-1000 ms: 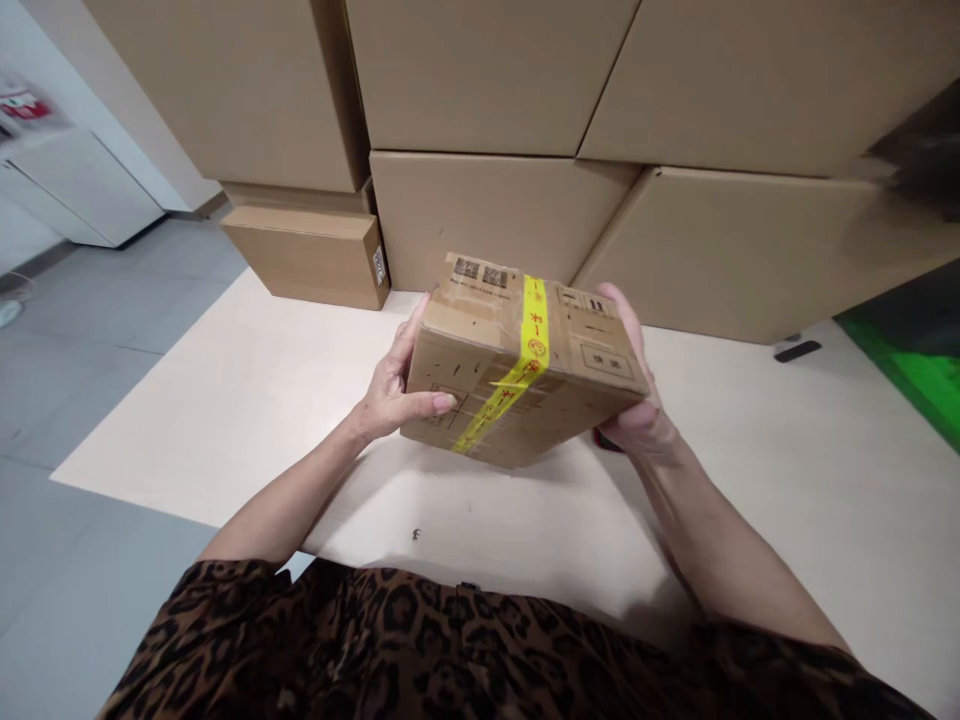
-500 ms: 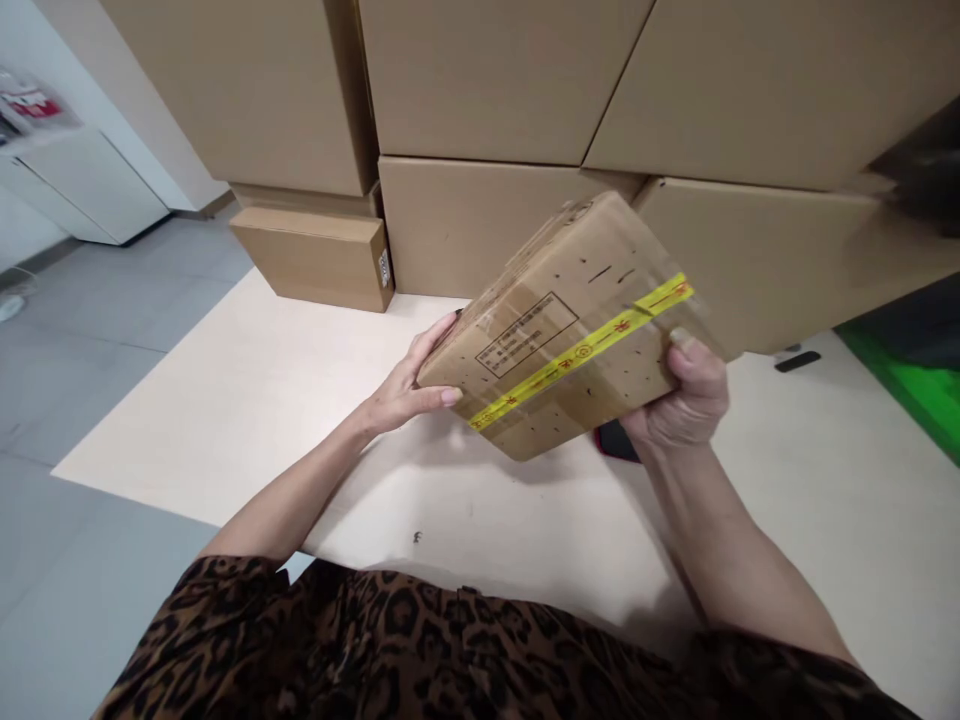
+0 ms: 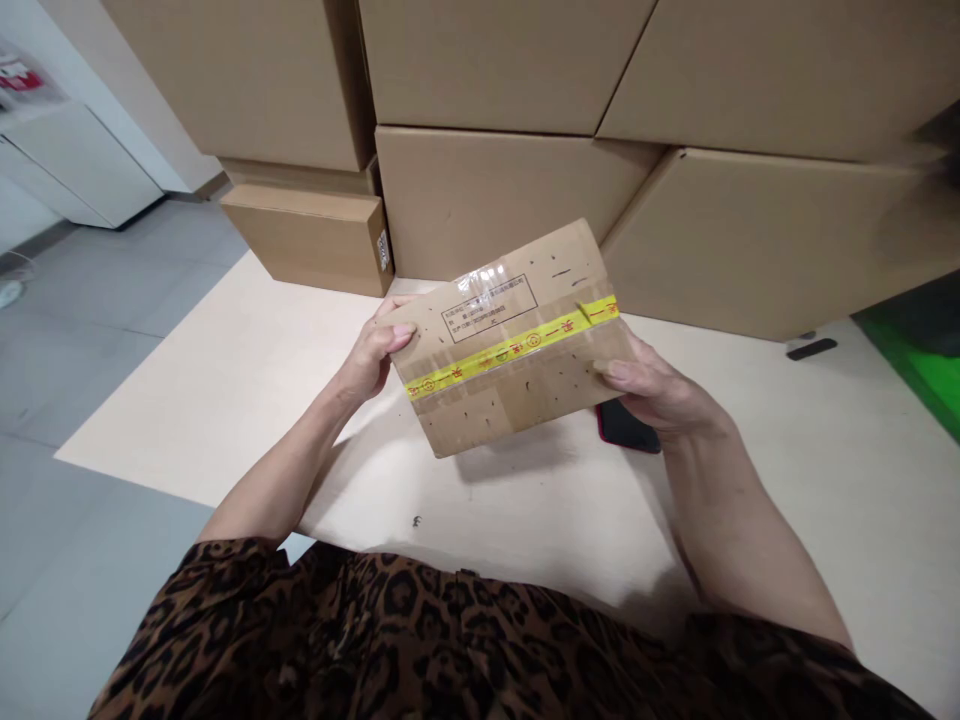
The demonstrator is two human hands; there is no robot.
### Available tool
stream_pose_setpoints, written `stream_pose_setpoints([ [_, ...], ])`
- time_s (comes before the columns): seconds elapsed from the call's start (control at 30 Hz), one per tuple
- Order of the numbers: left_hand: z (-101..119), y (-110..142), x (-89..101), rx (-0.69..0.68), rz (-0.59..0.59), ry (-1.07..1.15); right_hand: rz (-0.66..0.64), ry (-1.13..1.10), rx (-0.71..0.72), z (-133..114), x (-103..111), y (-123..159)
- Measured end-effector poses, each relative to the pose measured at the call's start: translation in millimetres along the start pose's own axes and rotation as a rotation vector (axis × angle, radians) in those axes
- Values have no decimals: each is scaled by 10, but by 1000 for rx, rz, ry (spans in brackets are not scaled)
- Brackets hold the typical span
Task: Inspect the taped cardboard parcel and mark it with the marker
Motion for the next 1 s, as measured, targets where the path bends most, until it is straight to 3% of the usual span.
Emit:
stream_pose_setpoints([
  [0.1,-46,-6,-2,-15,56,1,104,-106,-21,84,-53,-66],
  [0.2,-99,10,-57,-127,102,5,198,-165,-29,130,-116,-137],
  [0.37,-133,56,-112,-373,-3,-251,269,-166,-126,193,-165,-190],
  [0.57,-135,209,-272,-684,-202,-713,416,-404,-338,253,-192,-202],
  [0.67,-116,245,-316,-781,-192,-781,374,-375,-363,214,-214,-173],
  [0.77,-59,223,-248,-782,-80,-752,253,-257,-274,164,-290,-138],
  [0.83,-28,203,-204,-731,-22,-683,210,-174,-134,139,-339,-122],
  [0.9,-17,184,-191,-618,36,-564,209,-73,47,115,-354,-102],
  [1.0,-41,154,-204,-345,147,-266,191,162,237,70,-327,-48],
])
Point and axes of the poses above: each hand's wrist, its own y-axis away from the middle knuckle, its own x-axis out of the back of the hand, z = x × y, the point moved 3 cm from there along -y, towards the middle knuckle, and after that the axes turned 3 degrees about -z, right-handed, at the moved point
